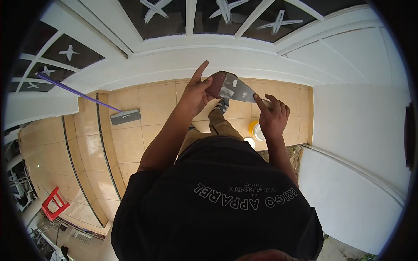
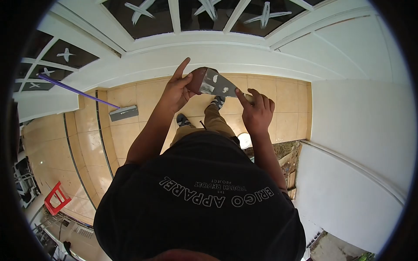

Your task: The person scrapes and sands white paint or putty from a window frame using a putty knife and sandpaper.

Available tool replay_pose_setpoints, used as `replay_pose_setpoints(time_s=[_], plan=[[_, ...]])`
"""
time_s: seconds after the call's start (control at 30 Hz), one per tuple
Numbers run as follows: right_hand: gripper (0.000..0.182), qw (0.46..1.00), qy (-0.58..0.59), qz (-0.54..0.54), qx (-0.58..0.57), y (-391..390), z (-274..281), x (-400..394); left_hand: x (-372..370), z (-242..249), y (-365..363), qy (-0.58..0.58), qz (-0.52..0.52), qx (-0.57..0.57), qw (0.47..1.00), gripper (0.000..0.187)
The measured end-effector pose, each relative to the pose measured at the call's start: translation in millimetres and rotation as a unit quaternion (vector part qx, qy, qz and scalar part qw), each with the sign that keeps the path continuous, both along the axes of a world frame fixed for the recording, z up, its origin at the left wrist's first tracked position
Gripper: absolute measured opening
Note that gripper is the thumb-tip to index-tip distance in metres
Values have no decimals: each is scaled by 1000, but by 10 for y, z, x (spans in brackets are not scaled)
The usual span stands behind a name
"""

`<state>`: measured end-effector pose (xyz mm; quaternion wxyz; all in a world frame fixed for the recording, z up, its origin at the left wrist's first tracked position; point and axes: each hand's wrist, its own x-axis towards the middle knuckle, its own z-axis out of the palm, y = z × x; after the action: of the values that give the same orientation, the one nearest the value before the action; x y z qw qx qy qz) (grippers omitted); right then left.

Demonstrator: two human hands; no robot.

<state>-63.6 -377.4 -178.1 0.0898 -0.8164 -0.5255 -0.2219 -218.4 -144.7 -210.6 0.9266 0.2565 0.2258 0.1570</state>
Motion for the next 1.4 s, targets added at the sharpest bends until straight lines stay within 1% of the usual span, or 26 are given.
replay_pose_setpoints(time_s=[0.03,0.1,0.13,0.17,0.23,0.27,0.33,0.37,0.5,0.57,0.63,0.67,0.8,0.9,0.97,1.0,1.1,1.17,1.2,1.27,1.3,1.37,1.4], plan=[[52,1000,-2,-9,-7,-79,-76,79,10,14,16,-2,-9,-7,1000,58],[51,986,-15,-145,-83,-371,-152,343,53,50,61,24,40,17,999,58],[51,984,-38,-163,-64,-519,-168,471,83,85,60,53,49,75,995,58],[52,981,-48,-184,-48,-587,-74,506,127,67,87,51,46,76,995,58],[52,981,-43,-191,-13,-662,59,537,186,28,114,74,20,162,984,59],[52,979,-41,-199,-12,-675,79,515,214,38,96,75,13,164,984,59],[51,983,23,-164,78,-573,79,492,299,104,62,82,9,175,981,57],[49,982,45,-149,103,-528,68,484,338,133,29,81,13,179,981,57],[48,975,111,-116,156,-467,-78,674,455,262,-163,100,22,217,971,49],[47,976,124,-93,151,-480,-77,791,601,326,-223,111,22,241,964,46],[46,976,127,-84,157,-516,-61,957,793,364,-329,137,0,251,958,42],[46,977,125,-74,154,-569,-51,1039,907,386,-381,104,-7,246,964,37],[46,968,146,-69,189,-727,-67,1413,1394,434,-600,92,-27,297,950,36],[47,960,178,-55,207,-845,-83,1652,1698,495,-786,101,-43,288,951,38],[48,961,193,-24,195,-913,-58,1806,1880,564,-900,79,-39,259,962,43],[48,959,199,-29,200,-948,-65,1872,1959,569,-936,84,-45,263,960,43],[49,962,199,-38,184,-1059,-107,2010,2150,568,-1023,89,-63,240,965,45],[51,972,159,-45,169,-1105,-120,2077,2245,597,-1070,53,-82,216,972,45],[51,970,163,-54,170,-1122,-110,2106,2296,602,-1089,57,-91,215,971,45],[53,977,136,-68,149,-1116,-32,2094,2387,611,-1110,65,-89,298,948,44],[53,976,134,-77,151,-1095,-7,2074,2422,603,-1106,62,-98,299,947,44],[56,975,134,-71,164,-1004,55,2064,2488,611,-1063,64,-86,372,922,43],[56,976,135,-65,157,-969,92,2060,2508,617,-1019,59,-89,372,922,43]])
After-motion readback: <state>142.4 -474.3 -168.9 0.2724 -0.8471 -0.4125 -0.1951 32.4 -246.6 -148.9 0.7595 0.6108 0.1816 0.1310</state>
